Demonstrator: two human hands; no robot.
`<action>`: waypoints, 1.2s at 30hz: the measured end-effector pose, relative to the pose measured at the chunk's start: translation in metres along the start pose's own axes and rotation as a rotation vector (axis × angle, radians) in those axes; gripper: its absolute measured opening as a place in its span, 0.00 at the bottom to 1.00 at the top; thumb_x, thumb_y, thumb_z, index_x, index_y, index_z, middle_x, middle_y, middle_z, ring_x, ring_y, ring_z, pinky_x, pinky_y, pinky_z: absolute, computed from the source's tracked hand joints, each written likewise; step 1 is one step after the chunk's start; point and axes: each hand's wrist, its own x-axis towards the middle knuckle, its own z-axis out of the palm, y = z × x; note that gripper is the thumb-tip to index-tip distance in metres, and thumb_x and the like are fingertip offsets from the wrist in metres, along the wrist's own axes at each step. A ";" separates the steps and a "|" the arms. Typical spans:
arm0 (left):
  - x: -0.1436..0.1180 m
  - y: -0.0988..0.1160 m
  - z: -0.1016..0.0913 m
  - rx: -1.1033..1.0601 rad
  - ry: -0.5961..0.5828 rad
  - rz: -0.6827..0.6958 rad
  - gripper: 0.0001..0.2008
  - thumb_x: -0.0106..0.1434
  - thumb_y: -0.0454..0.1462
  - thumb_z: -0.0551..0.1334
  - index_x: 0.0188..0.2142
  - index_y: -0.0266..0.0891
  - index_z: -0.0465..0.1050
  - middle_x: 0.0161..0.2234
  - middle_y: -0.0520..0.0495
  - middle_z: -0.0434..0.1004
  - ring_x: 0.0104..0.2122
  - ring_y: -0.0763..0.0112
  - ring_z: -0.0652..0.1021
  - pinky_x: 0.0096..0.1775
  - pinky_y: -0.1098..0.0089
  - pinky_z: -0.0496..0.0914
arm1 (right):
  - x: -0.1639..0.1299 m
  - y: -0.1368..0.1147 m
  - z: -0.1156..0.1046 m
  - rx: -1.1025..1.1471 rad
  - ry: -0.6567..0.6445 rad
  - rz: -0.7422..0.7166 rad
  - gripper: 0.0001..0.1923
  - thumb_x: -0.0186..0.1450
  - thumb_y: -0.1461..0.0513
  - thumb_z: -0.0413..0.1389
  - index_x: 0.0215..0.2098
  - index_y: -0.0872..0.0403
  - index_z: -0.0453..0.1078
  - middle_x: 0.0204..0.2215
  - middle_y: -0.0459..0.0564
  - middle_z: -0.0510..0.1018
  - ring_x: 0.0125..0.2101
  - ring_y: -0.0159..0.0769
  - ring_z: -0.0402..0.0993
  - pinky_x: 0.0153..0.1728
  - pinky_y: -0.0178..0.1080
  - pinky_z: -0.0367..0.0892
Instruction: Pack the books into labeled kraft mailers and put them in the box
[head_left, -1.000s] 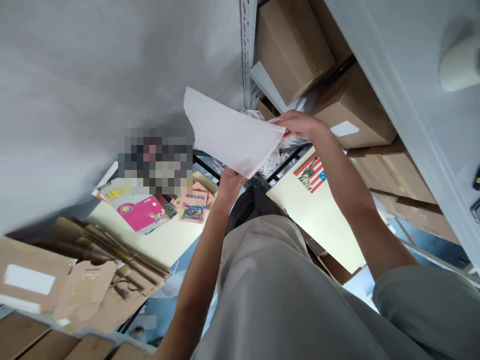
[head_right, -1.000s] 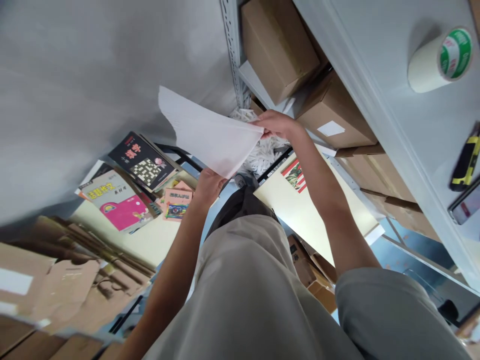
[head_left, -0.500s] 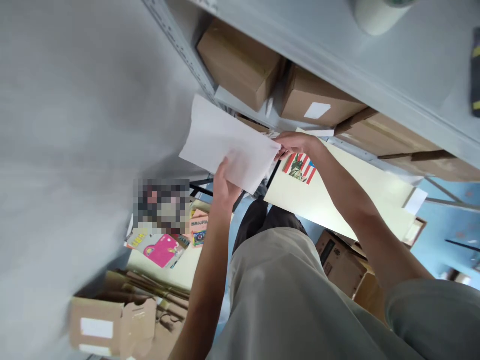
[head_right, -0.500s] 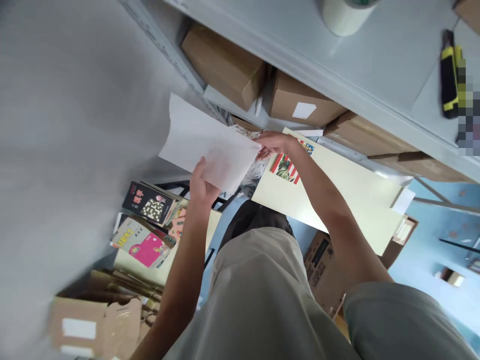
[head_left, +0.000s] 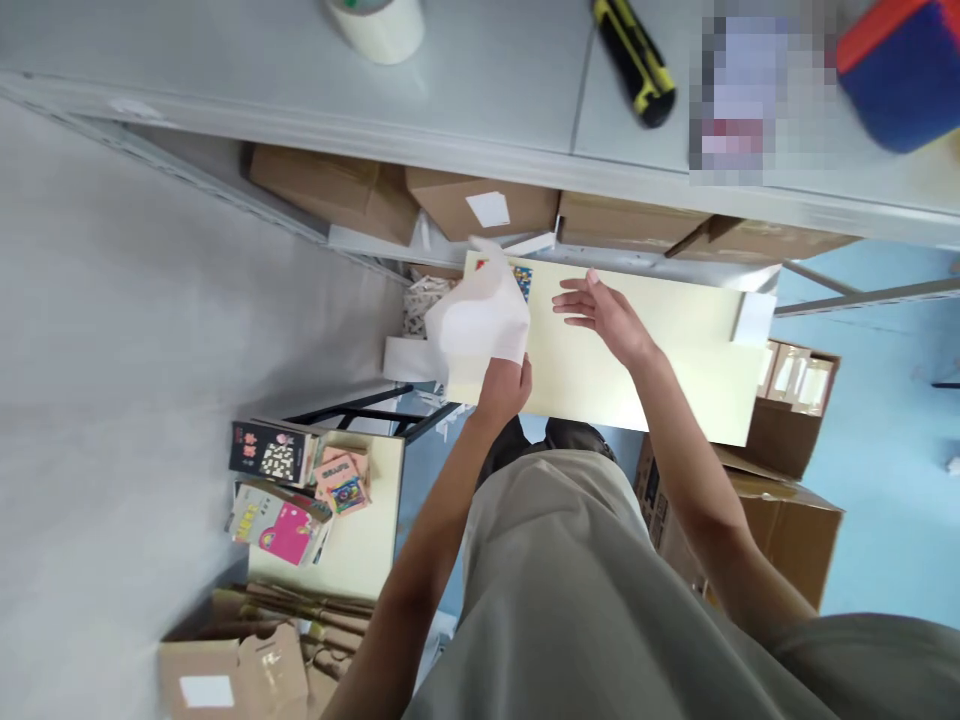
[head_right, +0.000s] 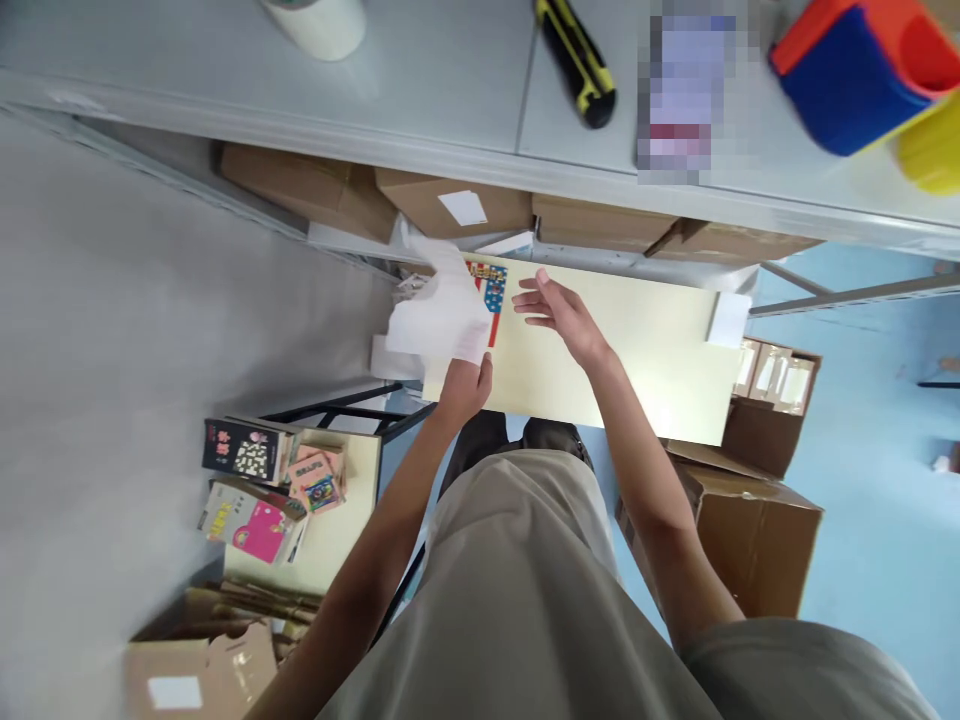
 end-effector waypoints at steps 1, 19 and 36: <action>0.000 0.000 0.020 0.070 -0.041 0.012 0.20 0.80 0.45 0.64 0.61 0.36 0.85 0.62 0.26 0.87 0.77 0.34 0.76 0.85 0.41 0.55 | -0.014 0.012 -0.018 0.019 0.010 -0.004 0.49 0.70 0.19 0.55 0.64 0.47 0.81 0.55 0.60 0.91 0.65 0.53 0.87 0.65 0.53 0.84; -0.003 -0.025 0.138 0.703 -0.314 -0.007 0.42 0.75 0.28 0.55 0.88 0.33 0.54 0.89 0.30 0.47 0.88 0.42 0.52 0.84 0.39 0.56 | -0.009 0.164 -0.129 -0.238 0.343 0.375 0.09 0.73 0.56 0.68 0.36 0.50 0.77 0.36 0.51 0.89 0.38 0.41 0.86 0.48 0.42 0.80; -0.025 0.002 0.013 0.431 0.222 -0.092 0.45 0.74 0.35 0.53 0.89 0.32 0.49 0.88 0.33 0.52 0.88 0.56 0.54 0.87 0.51 0.51 | -0.042 -0.038 -0.020 -0.206 0.070 -0.269 0.11 0.80 0.52 0.58 0.52 0.43 0.82 0.53 0.51 0.90 0.58 0.53 0.88 0.62 0.53 0.83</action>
